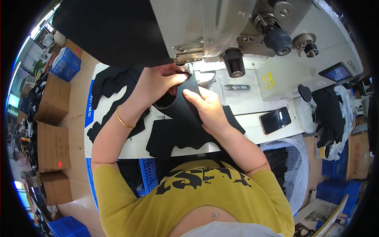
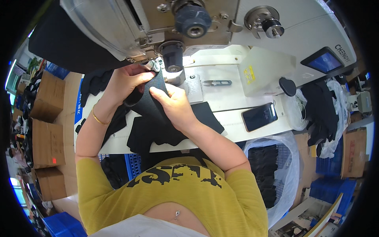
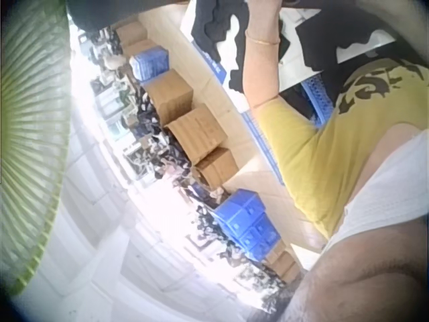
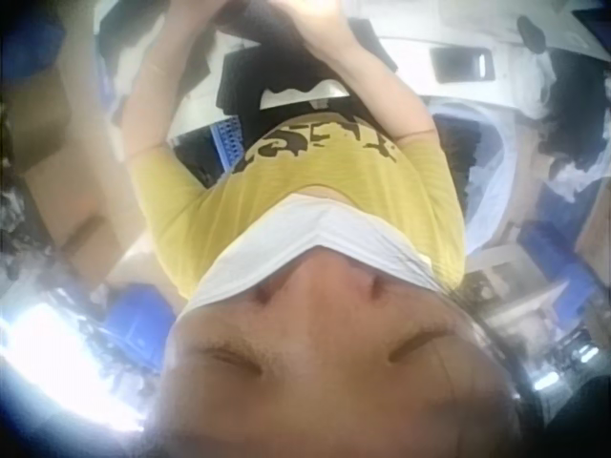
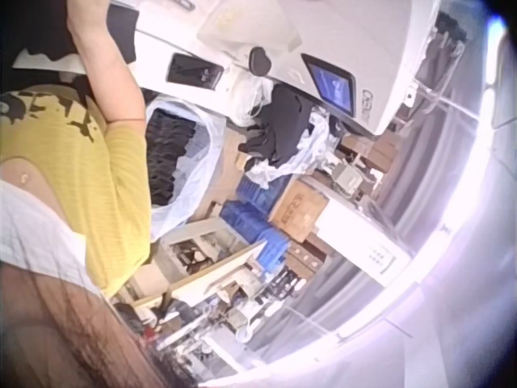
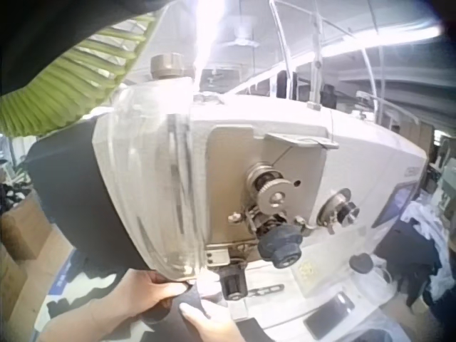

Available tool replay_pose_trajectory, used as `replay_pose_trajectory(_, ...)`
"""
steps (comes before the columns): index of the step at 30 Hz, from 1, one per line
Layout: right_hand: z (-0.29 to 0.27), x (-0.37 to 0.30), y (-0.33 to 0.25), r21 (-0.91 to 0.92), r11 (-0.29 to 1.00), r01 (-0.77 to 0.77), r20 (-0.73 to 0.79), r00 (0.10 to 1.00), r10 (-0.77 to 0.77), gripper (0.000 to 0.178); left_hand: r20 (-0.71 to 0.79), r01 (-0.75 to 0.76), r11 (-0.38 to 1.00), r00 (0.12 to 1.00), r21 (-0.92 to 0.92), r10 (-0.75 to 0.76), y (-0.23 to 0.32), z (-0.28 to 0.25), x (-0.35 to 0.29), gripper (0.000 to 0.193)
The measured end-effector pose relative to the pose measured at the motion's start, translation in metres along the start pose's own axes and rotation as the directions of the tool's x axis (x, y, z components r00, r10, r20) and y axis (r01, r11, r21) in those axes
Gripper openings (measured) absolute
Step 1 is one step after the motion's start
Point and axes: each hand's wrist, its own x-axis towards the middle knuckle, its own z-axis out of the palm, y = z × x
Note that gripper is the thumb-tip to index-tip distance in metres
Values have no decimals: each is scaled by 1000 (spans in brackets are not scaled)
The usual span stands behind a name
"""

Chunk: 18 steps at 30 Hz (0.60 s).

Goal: The person sews fabric pieces using a sewing machine, taking pieces from a stack, aligning and feeding them under the needle to stitch the edges, and placing the sewn pieces into a pile.

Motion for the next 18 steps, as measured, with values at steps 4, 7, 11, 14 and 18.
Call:
replay_pose_trajectory(4,-1,-2,1,-9,1000,11,-47,999,-11,19,-26,-7,998,1000,70,9,3,-1,-5,22)
replay_pose_trajectory(7,7,-27,-14,-257,966,-28,-234,972,-34,17,-155,-295,531,747,795,647,-12,5,-24,38)
replay_pose_trajectory(11,-6,-56,-11,-512,859,-2,-128,989,-75,21,188,-505,167,579,847,794,-32,21,-75,49)
replay_pose_trajectory(14,-7,-51,-13,-557,828,63,-74,989,-126,22,293,-444,-45,509,895,810,-51,39,-81,38)
replay_pose_trajectory(18,-6,-38,-19,-513,858,15,-76,995,-62,28,321,-407,-139,423,903,847,-51,33,-62,31)
